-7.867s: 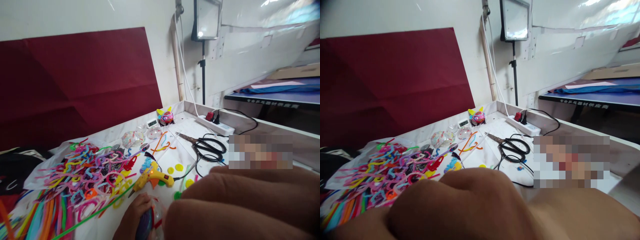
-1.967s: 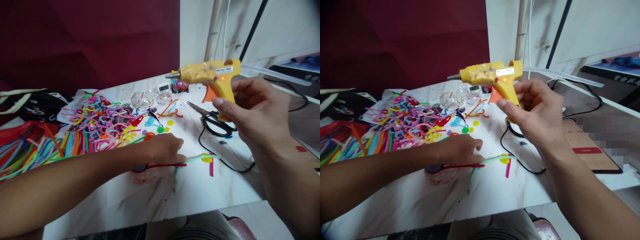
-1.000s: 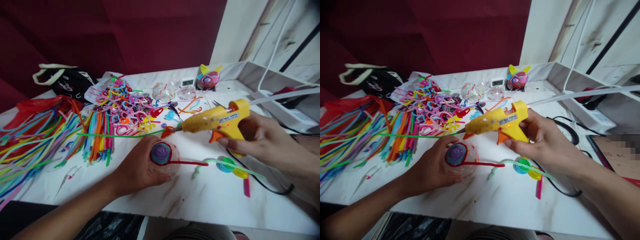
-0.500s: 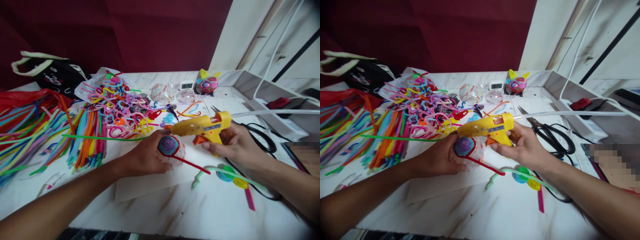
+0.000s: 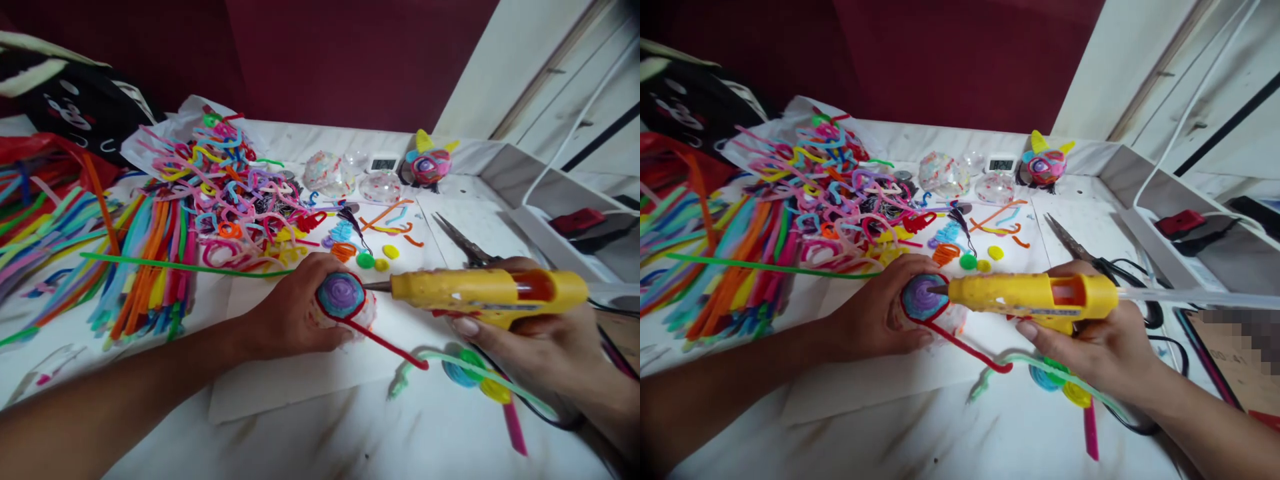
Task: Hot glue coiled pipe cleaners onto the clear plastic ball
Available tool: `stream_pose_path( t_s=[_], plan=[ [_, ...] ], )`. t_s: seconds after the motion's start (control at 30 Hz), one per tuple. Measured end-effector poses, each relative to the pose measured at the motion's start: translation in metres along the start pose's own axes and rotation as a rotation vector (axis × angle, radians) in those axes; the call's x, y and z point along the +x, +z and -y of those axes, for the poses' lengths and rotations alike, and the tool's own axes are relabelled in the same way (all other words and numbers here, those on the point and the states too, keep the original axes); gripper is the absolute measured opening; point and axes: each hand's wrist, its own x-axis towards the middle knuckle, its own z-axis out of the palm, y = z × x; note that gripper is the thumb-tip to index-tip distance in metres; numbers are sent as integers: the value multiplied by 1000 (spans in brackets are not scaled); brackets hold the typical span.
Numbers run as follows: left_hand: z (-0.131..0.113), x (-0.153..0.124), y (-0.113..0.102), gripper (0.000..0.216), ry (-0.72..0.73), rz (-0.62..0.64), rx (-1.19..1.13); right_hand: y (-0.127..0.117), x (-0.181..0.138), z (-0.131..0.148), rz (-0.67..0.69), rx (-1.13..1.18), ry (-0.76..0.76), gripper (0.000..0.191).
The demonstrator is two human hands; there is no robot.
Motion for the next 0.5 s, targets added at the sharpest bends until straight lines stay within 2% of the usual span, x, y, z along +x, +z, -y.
stream_pose_path(
  t_s=[0.13, 0.23, 0.37, 0.5],
  plan=[
    [0, -3, -1, 63, -17, 7, -42, 4, -5, 2, -4, -103, -99, 27],
    [0, -5, 0, 67, -31, -1, -77, 3, -14, 0, 38, -69, -69, 38],
    [2, -6, 0, 65, -8, -18, -86, -1, -24, -5, 148, -41, -12, 58],
    [1, -7, 1, 65, -4, -46, -69, -6, -21, -10, 269, -73, -112, 52]
  ],
)
